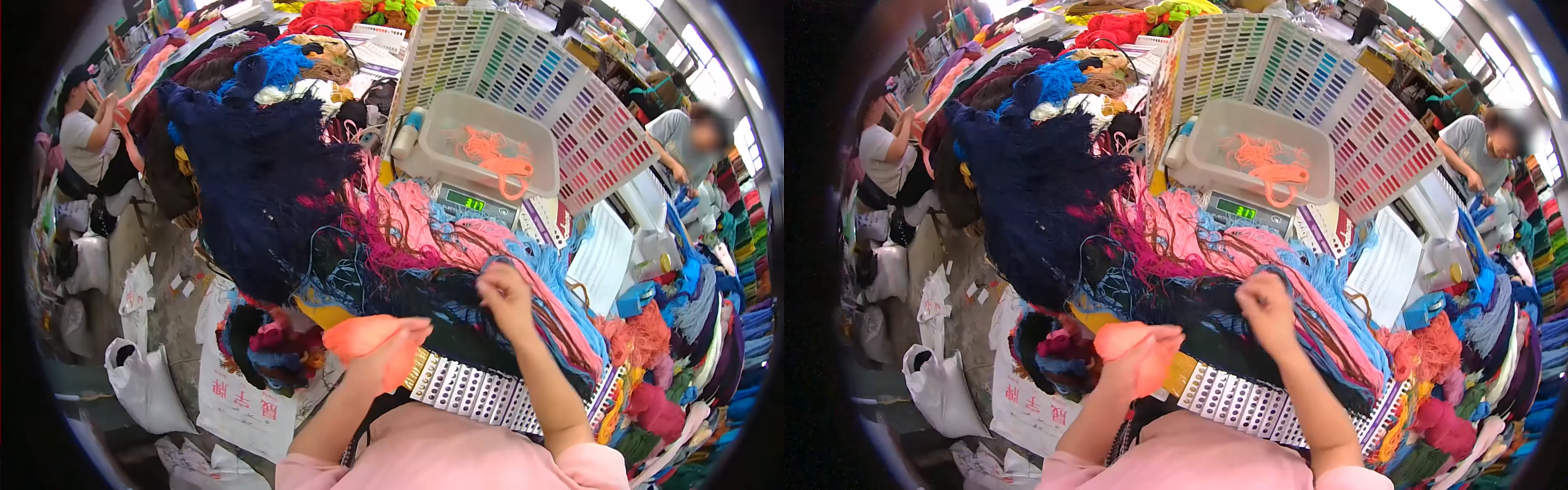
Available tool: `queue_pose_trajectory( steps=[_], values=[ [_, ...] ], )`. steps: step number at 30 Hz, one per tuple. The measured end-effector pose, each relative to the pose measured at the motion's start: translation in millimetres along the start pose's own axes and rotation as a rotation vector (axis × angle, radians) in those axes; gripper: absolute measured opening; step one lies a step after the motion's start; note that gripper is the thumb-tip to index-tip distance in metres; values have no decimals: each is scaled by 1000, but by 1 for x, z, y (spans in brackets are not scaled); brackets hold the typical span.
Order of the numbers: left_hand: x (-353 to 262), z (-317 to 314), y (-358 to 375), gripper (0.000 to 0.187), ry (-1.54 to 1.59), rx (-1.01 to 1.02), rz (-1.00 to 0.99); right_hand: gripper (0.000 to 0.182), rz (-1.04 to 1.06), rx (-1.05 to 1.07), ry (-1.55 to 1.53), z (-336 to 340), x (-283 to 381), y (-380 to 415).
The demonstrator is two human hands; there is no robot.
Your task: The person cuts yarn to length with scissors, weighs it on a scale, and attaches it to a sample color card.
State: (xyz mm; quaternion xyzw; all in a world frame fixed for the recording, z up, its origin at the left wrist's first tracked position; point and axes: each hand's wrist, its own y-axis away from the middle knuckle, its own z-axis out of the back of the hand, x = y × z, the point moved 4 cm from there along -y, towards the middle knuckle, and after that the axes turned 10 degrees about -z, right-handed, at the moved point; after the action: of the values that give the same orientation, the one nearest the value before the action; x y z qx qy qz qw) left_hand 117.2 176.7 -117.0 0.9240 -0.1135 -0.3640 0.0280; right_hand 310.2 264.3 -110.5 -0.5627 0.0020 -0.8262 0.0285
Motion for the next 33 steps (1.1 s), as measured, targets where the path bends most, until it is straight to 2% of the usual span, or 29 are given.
queue_pose_trajectory(
  steps=[5, 7, 11, 12, 15, 19, 21, 22, 24, 26, 28, 31, 33],
  values=[
    [7, -22, -19, 47, -69, 59, -45, 8, -330, 234, -450, -31, 30, 42],
    [5, -28, -18, 48, -97, 100, -75, 8, -437, 351, -503, -43, 47, 47],
    [9, -22, -17, 48, -20, 178, -114, 9, -421, 396, -572, -45, 39, 52],
    [10, -23, -15, 47, 24, 123, -65, 10, -424, 404, -609, -44, 37, 52],
    [9, -30, -15, 41, -273, 123, -61, 9, -457, 329, -564, -45, 45, 57],
    [16, -26, -15, 39, -36, 101, -19, 8, -435, 338, -538, -44, 43, 59],
    [19, -20, -14, 37, 155, 74, 47, 7, -447, 330, -643, -42, 42, 58],
    [13, -23, -15, 37, 223, 154, 3, 7, -448, 333, -664, -40, 41, 57],
    [11, -24, -13, 43, 71, 92, -10, 8, -458, 353, -661, -42, 38, 59],
    [15, -23, -10, 44, -56, 31, -43, 8, -466, 365, -525, -44, 46, 60],
    [14, -24, -10, 40, 55, 81, -14, 7, -468, 358, -474, -45, 47, 62],
    [14, -21, -9, 41, 134, 113, -25, 8, -436, 373, -602, -41, 40, 62],
    [12, -22, -8, 42, 190, 109, 11, 8, -517, 425, -708, -41, 38, 62]
  ],
)
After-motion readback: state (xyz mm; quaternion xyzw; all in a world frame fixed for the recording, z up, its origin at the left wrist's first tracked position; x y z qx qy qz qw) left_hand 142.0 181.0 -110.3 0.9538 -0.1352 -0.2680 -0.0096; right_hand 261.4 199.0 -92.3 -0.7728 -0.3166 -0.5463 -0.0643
